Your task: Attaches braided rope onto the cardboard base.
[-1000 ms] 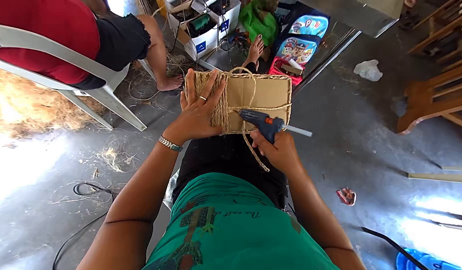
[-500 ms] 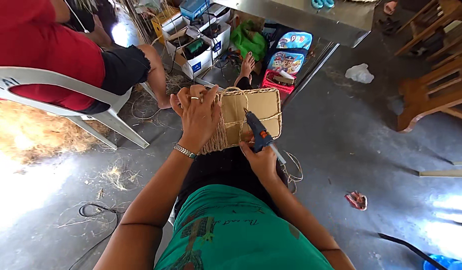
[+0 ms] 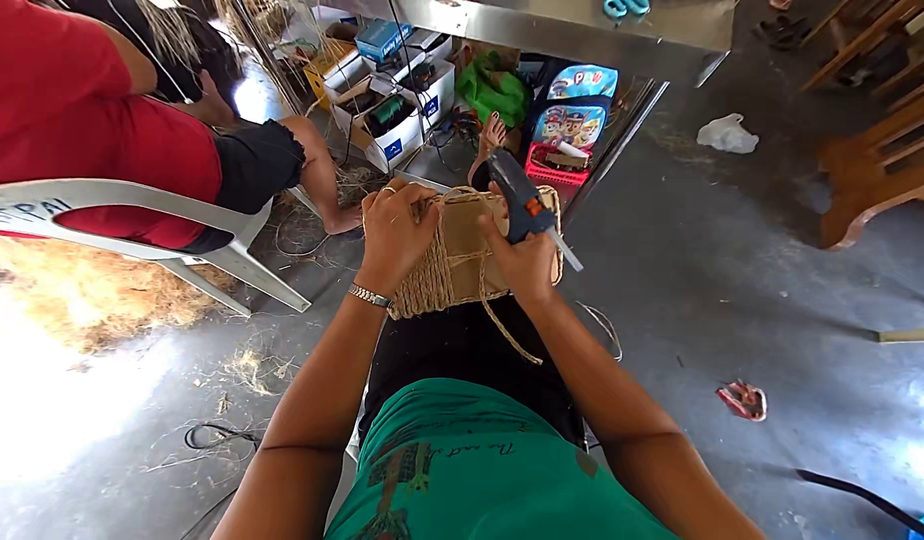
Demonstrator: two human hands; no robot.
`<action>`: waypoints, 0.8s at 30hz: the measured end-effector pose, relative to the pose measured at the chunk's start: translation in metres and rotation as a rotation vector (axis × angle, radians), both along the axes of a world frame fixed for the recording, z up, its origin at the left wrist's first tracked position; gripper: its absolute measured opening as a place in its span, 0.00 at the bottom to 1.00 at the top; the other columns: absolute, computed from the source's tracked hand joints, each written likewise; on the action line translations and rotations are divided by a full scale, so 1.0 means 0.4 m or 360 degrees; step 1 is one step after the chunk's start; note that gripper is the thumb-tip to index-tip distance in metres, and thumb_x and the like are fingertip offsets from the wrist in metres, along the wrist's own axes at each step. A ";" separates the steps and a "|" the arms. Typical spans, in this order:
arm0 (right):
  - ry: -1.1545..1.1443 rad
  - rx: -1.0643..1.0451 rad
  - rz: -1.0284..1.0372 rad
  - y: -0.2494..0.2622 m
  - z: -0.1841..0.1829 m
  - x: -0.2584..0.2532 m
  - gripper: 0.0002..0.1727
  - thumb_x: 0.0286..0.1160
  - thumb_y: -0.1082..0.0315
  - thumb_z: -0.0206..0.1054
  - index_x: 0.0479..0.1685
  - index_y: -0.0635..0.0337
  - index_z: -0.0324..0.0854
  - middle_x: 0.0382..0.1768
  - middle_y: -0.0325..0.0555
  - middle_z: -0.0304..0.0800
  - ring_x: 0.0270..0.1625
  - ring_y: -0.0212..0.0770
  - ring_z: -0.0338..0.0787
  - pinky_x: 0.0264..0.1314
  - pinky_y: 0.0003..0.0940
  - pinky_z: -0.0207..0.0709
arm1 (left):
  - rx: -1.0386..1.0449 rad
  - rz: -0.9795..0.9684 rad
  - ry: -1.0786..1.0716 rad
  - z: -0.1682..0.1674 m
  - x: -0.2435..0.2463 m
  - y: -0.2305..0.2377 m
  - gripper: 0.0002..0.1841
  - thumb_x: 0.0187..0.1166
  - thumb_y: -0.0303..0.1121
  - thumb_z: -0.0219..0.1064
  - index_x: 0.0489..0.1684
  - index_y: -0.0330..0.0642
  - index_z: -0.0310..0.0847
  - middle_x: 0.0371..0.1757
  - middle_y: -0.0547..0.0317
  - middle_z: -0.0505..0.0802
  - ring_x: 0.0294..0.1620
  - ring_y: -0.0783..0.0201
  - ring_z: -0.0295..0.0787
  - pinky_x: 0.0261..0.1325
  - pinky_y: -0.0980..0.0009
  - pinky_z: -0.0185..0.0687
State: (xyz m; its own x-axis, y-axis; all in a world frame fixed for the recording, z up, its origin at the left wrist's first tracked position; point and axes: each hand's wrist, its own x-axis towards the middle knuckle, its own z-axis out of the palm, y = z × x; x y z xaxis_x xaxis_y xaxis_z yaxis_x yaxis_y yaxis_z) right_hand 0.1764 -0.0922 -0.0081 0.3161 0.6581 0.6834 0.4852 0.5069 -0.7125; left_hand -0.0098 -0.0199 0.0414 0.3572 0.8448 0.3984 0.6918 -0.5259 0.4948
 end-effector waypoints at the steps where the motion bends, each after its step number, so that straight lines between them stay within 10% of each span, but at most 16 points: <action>1: -0.0038 0.0001 0.0031 0.021 0.005 -0.001 0.22 0.75 0.68 0.76 0.63 0.72 0.81 0.60 0.56 0.91 0.58 0.39 0.91 0.64 0.36 0.85 | -0.0010 0.0008 -0.0001 0.000 0.000 0.003 0.15 0.80 0.44 0.66 0.54 0.49 0.92 0.55 0.54 0.92 0.60 0.55 0.87 0.76 0.44 0.66; 16: -0.0409 -0.0177 -0.0028 0.072 0.133 0.009 0.15 0.74 0.66 0.75 0.53 0.66 0.85 0.44 0.48 0.94 0.44 0.36 0.94 0.52 0.33 0.88 | 0.0011 0.0128 -0.0011 -0.014 0.011 0.004 0.14 0.78 0.43 0.63 0.49 0.50 0.90 0.50 0.57 0.91 0.58 0.56 0.86 0.75 0.45 0.62; 24: -0.0264 -0.0848 0.0072 0.080 0.169 0.054 0.19 0.71 0.61 0.78 0.51 0.65 0.81 0.38 0.46 0.92 0.33 0.38 0.93 0.42 0.39 0.90 | 0.0121 0.0173 -0.0074 -0.030 0.012 0.003 0.13 0.81 0.44 0.61 0.45 0.51 0.91 0.47 0.60 0.92 0.57 0.60 0.86 0.74 0.48 0.62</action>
